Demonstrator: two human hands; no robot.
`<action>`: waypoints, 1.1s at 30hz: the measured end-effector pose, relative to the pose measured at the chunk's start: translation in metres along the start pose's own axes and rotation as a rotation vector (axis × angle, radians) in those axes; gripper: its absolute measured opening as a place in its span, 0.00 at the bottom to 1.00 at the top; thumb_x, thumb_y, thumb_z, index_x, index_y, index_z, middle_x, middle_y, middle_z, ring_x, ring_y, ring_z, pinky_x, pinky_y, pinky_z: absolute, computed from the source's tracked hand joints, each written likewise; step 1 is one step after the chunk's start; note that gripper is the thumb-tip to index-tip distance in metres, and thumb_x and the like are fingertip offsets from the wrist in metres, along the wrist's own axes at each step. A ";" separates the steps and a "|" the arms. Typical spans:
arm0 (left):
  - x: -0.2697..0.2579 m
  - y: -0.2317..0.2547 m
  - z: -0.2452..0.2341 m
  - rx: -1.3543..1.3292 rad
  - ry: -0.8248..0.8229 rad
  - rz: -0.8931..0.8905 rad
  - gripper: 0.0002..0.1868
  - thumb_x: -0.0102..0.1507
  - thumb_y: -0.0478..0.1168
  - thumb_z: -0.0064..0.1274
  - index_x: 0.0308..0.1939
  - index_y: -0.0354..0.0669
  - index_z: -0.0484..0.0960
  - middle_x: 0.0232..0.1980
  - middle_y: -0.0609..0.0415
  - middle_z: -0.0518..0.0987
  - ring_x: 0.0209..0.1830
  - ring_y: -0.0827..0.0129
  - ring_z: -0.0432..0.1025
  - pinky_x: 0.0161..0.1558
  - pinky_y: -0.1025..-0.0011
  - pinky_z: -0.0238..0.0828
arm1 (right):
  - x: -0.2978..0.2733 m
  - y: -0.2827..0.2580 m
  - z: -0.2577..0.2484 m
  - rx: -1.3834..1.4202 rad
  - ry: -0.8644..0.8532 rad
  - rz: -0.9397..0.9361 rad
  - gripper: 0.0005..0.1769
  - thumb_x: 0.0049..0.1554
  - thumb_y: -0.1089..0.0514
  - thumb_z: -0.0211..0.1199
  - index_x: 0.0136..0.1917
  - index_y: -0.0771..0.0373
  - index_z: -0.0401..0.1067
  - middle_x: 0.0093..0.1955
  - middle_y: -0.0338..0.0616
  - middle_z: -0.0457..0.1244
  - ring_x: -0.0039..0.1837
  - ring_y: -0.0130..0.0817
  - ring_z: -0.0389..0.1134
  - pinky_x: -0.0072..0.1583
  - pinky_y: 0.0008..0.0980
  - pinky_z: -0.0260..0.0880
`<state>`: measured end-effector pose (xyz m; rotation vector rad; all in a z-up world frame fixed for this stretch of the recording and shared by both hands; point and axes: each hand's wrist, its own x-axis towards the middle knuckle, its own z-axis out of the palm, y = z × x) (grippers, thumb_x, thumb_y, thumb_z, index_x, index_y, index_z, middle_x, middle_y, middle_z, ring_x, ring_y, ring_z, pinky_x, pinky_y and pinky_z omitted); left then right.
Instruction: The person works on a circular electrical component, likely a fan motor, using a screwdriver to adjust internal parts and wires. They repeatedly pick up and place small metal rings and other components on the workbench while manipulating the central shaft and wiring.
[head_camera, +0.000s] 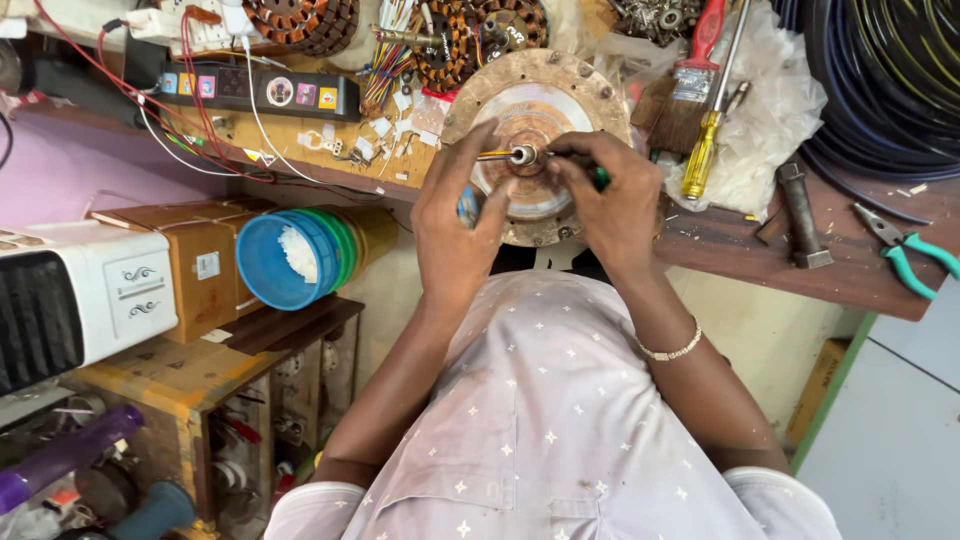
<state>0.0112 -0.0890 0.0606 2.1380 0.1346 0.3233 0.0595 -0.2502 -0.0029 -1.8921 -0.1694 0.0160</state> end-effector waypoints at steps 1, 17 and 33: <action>0.004 -0.001 0.004 -0.005 -0.017 -0.042 0.24 0.61 0.29 0.61 0.62 0.39 0.79 0.56 0.48 0.80 0.53 0.61 0.79 0.56 0.68 0.74 | 0.001 0.000 0.001 -0.018 -0.010 -0.018 0.10 0.56 0.66 0.73 0.53 0.66 0.79 0.49 0.48 0.72 0.48 0.35 0.74 0.51 0.33 0.74; 0.010 -0.023 0.012 -0.038 -0.041 -0.069 0.16 0.61 0.29 0.63 0.53 0.40 0.85 0.53 0.49 0.84 0.47 0.67 0.81 0.52 0.71 0.78 | 0.005 -0.005 -0.001 -0.164 -0.099 -0.254 0.12 0.61 0.66 0.68 0.57 0.66 0.71 0.53 0.51 0.69 0.52 0.49 0.73 0.50 0.42 0.73; 0.012 -0.032 0.011 0.004 -0.027 0.075 0.15 0.60 0.31 0.64 0.51 0.42 0.85 0.52 0.50 0.84 0.53 0.59 0.79 0.57 0.65 0.74 | -0.001 -0.005 0.006 -0.283 -0.071 -0.254 0.12 0.62 0.66 0.67 0.58 0.65 0.69 0.52 0.48 0.68 0.51 0.49 0.73 0.48 0.43 0.71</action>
